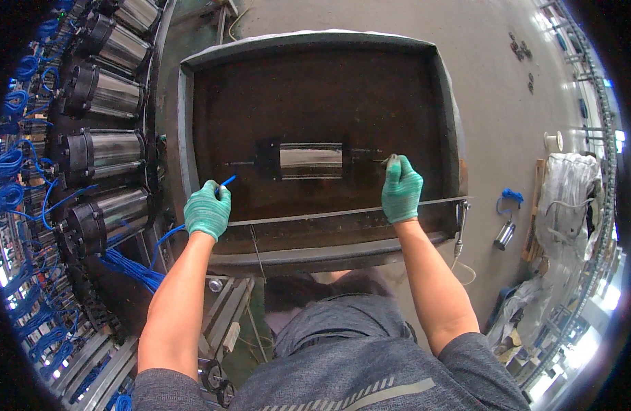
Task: The person tests a water pump by submerging it in a tank of water, checking for leaks or operation while holding it with both hands, and then moving blue cables on a rack.
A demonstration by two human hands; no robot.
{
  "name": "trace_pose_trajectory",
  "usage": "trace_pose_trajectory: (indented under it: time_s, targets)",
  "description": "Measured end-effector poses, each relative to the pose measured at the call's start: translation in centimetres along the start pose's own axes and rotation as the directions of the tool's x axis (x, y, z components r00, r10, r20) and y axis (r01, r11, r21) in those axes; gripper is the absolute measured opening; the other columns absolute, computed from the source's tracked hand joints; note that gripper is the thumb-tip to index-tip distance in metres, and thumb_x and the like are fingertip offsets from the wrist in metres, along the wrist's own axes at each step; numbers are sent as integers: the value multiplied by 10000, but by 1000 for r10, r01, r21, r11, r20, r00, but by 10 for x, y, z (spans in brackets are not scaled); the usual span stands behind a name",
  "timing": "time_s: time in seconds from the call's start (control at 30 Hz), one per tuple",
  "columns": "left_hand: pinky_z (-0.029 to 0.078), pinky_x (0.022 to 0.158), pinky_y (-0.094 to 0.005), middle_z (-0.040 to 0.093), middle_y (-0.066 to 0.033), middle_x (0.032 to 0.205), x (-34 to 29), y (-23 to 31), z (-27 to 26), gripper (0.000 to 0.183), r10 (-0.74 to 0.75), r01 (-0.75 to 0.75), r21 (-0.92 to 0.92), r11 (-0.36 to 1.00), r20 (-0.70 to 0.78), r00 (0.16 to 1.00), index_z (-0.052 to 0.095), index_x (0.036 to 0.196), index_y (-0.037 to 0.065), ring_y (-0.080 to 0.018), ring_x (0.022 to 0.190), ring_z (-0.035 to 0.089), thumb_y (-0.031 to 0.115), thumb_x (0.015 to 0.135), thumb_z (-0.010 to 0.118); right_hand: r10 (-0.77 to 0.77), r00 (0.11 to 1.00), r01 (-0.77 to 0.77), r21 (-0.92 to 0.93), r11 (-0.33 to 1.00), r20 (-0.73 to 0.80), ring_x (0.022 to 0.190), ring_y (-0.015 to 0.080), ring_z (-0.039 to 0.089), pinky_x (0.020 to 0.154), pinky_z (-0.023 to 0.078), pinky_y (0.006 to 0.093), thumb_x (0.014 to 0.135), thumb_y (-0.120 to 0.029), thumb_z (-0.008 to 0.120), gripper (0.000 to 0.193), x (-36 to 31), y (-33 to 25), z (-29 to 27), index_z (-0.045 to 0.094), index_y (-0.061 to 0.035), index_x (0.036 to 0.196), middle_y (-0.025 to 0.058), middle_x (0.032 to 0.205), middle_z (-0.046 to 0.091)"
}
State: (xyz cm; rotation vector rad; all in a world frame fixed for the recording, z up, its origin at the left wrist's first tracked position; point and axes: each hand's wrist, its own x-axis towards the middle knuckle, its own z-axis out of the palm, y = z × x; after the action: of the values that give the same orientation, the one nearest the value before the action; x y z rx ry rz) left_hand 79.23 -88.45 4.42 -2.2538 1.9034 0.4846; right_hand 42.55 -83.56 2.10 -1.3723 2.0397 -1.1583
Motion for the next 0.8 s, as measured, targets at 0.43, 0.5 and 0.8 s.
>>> trace_pose_trajectory:
  time_s: [0.43, 0.5, 0.8]
  targets:
    - [516, 715, -528, 685, -203, 784, 1, -1, 2, 268, -2, 2, 6, 1000, -2, 1000, 654, 940, 98, -421, 784, 668, 340, 961, 540, 0, 1000, 1, 24, 1000, -23, 525, 183, 369, 503, 384, 347, 1038, -331, 501, 386, 0, 2, 2, 588, -30, 811, 139, 595, 484]
    - [516, 716, -528, 686, -202, 784, 0, 0, 0, 269, -6, 6, 10, 1000, 4, 1000, 657, 942, 99, -421, 783, 668, 342, 960, 540, -8, 1000, 9, 22, 1000, -30, 527, 177, 368, 503, 383, 346, 1037, -331, 502, 385, 0, 1, 2, 590, -31, 813, 135, 593, 482]
    - [516, 724, -525, 685, -205, 786, 1, -1, 1, 274, -11, 11, 0, 1000, 11, 1000, 658, 942, 97, -422, 788, 667, 342, 962, 538, 17, 1000, -17, 35, 999, -8, 543, 153, 368, 512, 388, 337, 1037, -326, 507, 382, 0, 2, 1, 595, -25, 820, 128, 596, 477]
